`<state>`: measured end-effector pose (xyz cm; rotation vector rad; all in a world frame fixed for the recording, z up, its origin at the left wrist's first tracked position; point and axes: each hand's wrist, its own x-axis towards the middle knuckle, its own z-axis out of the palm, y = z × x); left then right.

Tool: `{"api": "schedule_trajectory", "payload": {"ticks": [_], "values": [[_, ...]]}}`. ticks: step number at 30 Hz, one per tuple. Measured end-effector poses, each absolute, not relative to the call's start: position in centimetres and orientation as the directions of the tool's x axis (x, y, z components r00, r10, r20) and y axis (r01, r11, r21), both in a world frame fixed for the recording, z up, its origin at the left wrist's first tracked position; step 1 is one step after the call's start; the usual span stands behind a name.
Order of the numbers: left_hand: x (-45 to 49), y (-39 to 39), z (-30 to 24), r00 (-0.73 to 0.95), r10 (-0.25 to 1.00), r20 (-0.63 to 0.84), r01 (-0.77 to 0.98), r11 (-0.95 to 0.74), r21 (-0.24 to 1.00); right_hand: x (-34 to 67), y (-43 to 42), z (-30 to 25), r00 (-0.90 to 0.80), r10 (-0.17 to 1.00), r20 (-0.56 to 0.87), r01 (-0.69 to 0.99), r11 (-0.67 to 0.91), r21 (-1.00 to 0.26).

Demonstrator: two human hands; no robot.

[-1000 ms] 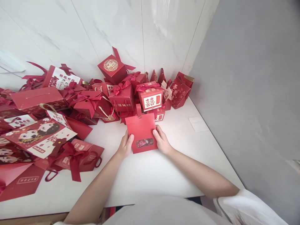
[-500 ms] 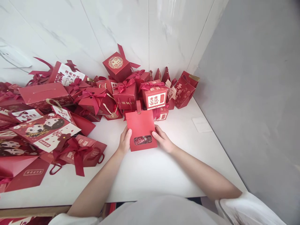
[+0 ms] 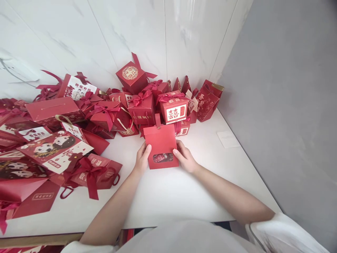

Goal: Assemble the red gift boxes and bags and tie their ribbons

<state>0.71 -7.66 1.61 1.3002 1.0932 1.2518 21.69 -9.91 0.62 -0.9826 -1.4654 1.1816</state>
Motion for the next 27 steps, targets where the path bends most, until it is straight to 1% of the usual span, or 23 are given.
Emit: {"api": "schedule_trajectory", "payload": {"ticks": [3, 5, 7, 8, 10, 12, 14, 16, 17, 19, 21, 23, 25, 27], "values": [[1.3, -8.1, 2.3, -0.064, 0.972, 0.226, 0.150, -0.215, 0.965, 21.7, -10.6, 0.7, -0.109, 0.930, 0.350, 0.213, 0.366, -0.906], [1.7, -8.6, 2.6, -0.107, 0.946, 0.306, 0.276, -0.267, 0.923, 21.6, -11.0, 0.7, -0.142, 0.896, 0.421, 0.315, 0.444, -0.839], [1.8, -8.9, 2.6, -0.064, 0.938, 0.341, 0.382, -0.293, 0.877, 21.6, -11.3, 0.6, -0.233, 0.867, 0.439, 0.360, 0.497, -0.789], [1.7, -9.0, 2.6, -0.008, 0.938, 0.346, 0.419, -0.311, 0.853, 21.6, -11.4, 0.6, -0.269, 0.855, 0.442, 0.368, 0.516, -0.773], [1.3, -8.9, 2.3, 0.170, 0.926, 0.337, 0.443, -0.378, 0.813, 21.5, -11.4, 0.5, -0.291, 0.842, 0.455, 0.376, 0.538, -0.754], [0.9, -8.7, 2.2, 0.342, 0.894, 0.291, 0.440, -0.426, 0.791, 21.5, -11.3, 0.5, -0.265, 0.843, 0.468, 0.391, 0.538, -0.747], [0.6, -8.5, 2.1, 0.409, 0.882, 0.233, 0.450, -0.417, 0.790, 21.5, -11.0, 0.5, -0.247, 0.851, 0.464, 0.402, 0.525, -0.750], [0.5, -8.3, 2.0, 0.373, 0.906, 0.197, 0.426, -0.357, 0.832, 21.6, -10.7, 0.7, -0.264, 0.853, 0.450, 0.376, 0.520, -0.767], [0.5, -8.2, 1.9, 0.346, 0.918, 0.194, 0.367, -0.323, 0.872, 21.7, -10.5, 0.7, -0.286, 0.850, 0.442, 0.343, 0.522, -0.781], [0.3, -7.9, 1.7, 0.316, 0.929, 0.193, 0.195, -0.262, 0.945, 21.8, -10.3, 0.9, -0.354, 0.843, 0.405, 0.257, 0.504, -0.825], [0.1, -7.8, 1.4, 0.316, 0.930, 0.188, 0.065, -0.219, 0.974, 21.9, -10.1, 1.0, -0.424, 0.838, 0.344, 0.167, 0.446, -0.879], [-0.1, -7.7, 1.3, 0.326, 0.927, 0.187, 0.039, -0.211, 0.977, 22.0, -10.0, 1.1, -0.470, 0.830, 0.301, 0.093, 0.386, -0.918], [-0.1, -7.8, 1.4, 0.320, 0.927, 0.196, 0.052, -0.224, 0.973, 22.1, -9.8, 1.3, -0.481, 0.822, 0.305, 0.036, 0.365, -0.930], [-0.1, -7.9, 1.6, 0.310, 0.928, 0.206, 0.060, -0.235, 0.970, 22.1, -9.6, 1.3, -0.462, 0.830, 0.312, 0.016, 0.359, -0.933]]}}
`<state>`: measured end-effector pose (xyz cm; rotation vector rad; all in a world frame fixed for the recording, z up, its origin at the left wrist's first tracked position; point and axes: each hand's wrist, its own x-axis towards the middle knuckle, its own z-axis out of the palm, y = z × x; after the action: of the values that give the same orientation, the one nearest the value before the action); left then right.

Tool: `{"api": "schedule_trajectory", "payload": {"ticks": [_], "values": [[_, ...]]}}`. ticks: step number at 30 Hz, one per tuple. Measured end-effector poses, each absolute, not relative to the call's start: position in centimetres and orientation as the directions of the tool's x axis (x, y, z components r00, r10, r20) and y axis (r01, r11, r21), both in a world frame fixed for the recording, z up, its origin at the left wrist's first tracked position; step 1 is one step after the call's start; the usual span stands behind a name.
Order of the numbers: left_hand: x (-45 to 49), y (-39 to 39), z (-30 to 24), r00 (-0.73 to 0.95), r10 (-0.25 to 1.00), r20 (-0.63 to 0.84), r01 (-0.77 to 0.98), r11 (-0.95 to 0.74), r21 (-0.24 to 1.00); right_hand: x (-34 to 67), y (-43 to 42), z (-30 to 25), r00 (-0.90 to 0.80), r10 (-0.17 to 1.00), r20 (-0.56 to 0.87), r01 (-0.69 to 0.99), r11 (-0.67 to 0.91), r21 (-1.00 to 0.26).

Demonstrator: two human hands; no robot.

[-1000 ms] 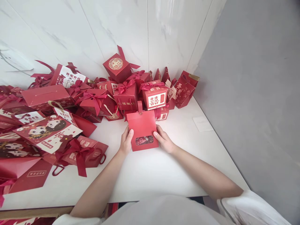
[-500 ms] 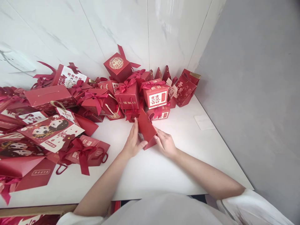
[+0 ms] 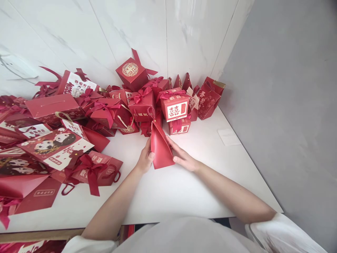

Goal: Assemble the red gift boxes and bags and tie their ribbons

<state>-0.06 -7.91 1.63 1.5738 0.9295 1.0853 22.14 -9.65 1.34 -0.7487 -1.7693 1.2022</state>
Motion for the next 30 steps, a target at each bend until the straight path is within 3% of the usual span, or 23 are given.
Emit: {"api": "schedule_trajectory", "payload": {"ticks": [8, 12, 16, 19, 21, 26, 30], "values": [[-0.1, -8.1, 1.2, 0.245, 0.960, 0.138, 0.049, -0.154, 0.987, 22.1, -9.8, 0.9, -0.437, 0.837, 0.329, 0.022, 0.376, -0.926], [-0.2, -7.5, 0.7, 0.127, 0.988, 0.084, 0.025, -0.088, 0.996, 22.4, -10.5, 1.0, -0.214, 0.885, 0.414, 0.170, 0.451, -0.876], [0.2, -7.0, 0.7, -0.066, 0.988, 0.143, 0.040, -0.141, 0.989, 21.9, -10.7, 0.7, -0.021, 0.860, 0.509, 0.323, 0.488, -0.811], [0.7, -7.2, 0.4, -0.172, 0.982, 0.077, 0.053, -0.069, 0.996, 21.4, -10.6, 0.2, 0.026, 0.901, 0.434, 0.323, 0.403, -0.856], [0.9, -7.6, 0.1, -0.141, 0.990, 0.021, -0.034, -0.026, 0.999, 21.3, -10.5, 0.0, 0.013, 0.922, 0.388, 0.303, 0.366, -0.880], [1.6, -8.5, 0.2, -0.029, 0.980, 0.198, -0.216, -0.199, 0.956, 21.7, -10.2, 0.1, -0.030, 0.922, 0.387, 0.254, 0.381, -0.889], [1.5, -9.0, 0.3, -0.097, 0.955, 0.279, -0.056, -0.285, 0.957, 21.8, -10.1, 0.4, -0.034, 0.877, 0.480, 0.308, 0.466, -0.830]]}}
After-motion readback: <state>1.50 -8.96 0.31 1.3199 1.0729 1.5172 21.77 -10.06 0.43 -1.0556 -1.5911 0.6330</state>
